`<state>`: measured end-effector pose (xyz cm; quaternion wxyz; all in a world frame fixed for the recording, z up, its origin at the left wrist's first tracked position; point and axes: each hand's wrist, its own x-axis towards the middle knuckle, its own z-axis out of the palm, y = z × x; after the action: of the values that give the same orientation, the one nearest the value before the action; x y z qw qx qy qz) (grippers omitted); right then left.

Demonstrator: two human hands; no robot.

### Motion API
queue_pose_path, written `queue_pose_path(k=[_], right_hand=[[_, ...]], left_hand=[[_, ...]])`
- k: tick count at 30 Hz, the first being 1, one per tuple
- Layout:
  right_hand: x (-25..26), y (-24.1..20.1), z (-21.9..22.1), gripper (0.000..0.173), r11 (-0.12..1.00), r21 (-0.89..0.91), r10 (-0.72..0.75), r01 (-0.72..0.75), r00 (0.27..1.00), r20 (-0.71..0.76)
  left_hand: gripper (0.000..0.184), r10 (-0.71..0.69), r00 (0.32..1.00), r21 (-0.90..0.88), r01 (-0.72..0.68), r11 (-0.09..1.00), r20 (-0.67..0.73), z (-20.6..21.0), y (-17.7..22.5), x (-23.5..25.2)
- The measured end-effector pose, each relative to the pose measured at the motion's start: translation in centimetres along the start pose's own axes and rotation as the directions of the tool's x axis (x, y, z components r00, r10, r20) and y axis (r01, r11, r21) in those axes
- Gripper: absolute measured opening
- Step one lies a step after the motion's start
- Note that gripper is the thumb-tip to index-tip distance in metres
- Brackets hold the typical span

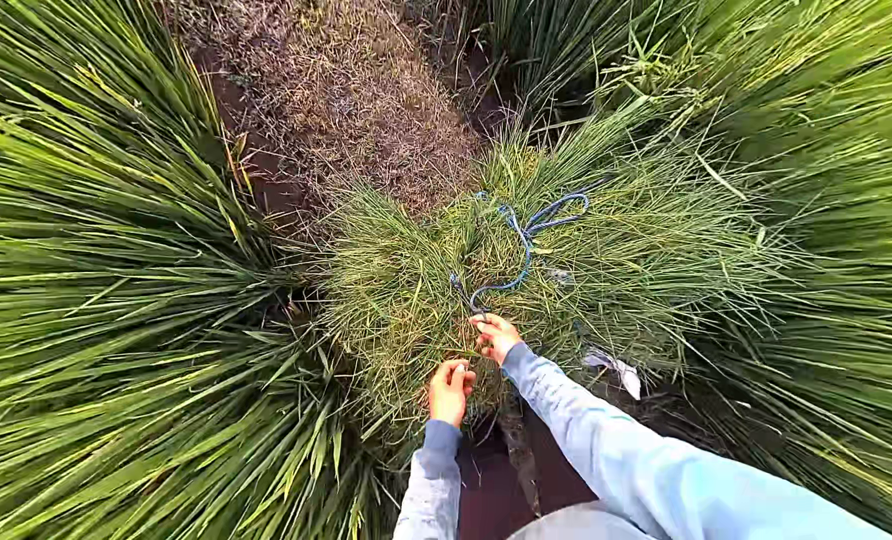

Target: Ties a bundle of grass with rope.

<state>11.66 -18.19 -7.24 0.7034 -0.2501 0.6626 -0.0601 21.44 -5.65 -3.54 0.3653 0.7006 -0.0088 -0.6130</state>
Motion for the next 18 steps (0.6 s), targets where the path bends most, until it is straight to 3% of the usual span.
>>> queue_pose_path(k=[1,3,5,7,8,9,11,12,14,16,18], right_hand=[[0.1,0.3,-0.4,0.031,0.992,-0.112,-0.051,0.054,0.998,0.033],[0.7,1.2,-1.0,0.029,0.99,-0.103,-0.096,0.098,0.995,0.021],[0.9,1.7,-0.4,0.027,0.985,0.165,-0.034,0.044,0.997,-0.062],[0.0,1.8,1.1,0.031,0.878,0.478,0.091,-0.037,0.992,-0.091],[-0.4,1.6,1.3,0.032,0.868,0.492,0.121,-0.06,0.988,-0.093],[-0.9,1.4,0.9,0.031,0.923,0.378,0.124,-0.077,0.987,-0.102],[-1.4,-0.7,-1.3,0.031,0.986,-0.155,0.054,-0.064,0.996,-0.065],[-1.5,-2.3,-2.4,0.035,0.897,-0.443,-0.011,-0.004,0.999,-0.031],[-1.1,-5.9,-4.7,0.042,0.554,-0.805,-0.273,0.213,0.96,0.066],[0.5,-9.6,-6.8,0.047,0.189,-0.928,-0.463,0.321,0.862,0.204],[3.3,-11.0,-9.0,0.053,-0.057,-0.946,-0.477,0.32,0.823,0.307]], left_hand=[[0.027,-0.007,1.0,0.004,0.007,1.0,0.01,0.0,0.2,-0.1],[0.027,0.005,1.0,-0.01,-0.005,1.0,0.011,-0.1,0.7,0.0],[0.027,0.02,1.0,-0.037,-0.02,0.999,-0.001,-0.4,0.5,0.1],[0.026,0.019,1.0,-0.06,-0.019,0.998,-0.01,-0.5,-0.2,0.1],[0.026,0.014,1.0,-0.068,-0.015,0.998,-0.012,-0.5,-0.5,0.2],[0.027,0.003,1.0,-0.068,-0.004,0.998,-0.01,-0.4,-0.9,0.1],[0.027,-0.012,1.0,-0.064,0.012,0.998,-0.002,-0.1,-1.2,-0.1],[0.027,-0.022,1.0,-0.067,0.022,0.998,0.002,0.0,-1.5,-0.6],[0.027,-0.023,1.0,-0.075,0.024,0.997,0.012,0.2,-1.8,-1.1],[0.025,-0.025,0.999,-0.076,0.028,0.997,0.043,0.8,-1.7,-1.4],[0.024,-0.047,0.994,-0.047,0.052,0.998,0.094,2.2,-1.8,-1.4]])
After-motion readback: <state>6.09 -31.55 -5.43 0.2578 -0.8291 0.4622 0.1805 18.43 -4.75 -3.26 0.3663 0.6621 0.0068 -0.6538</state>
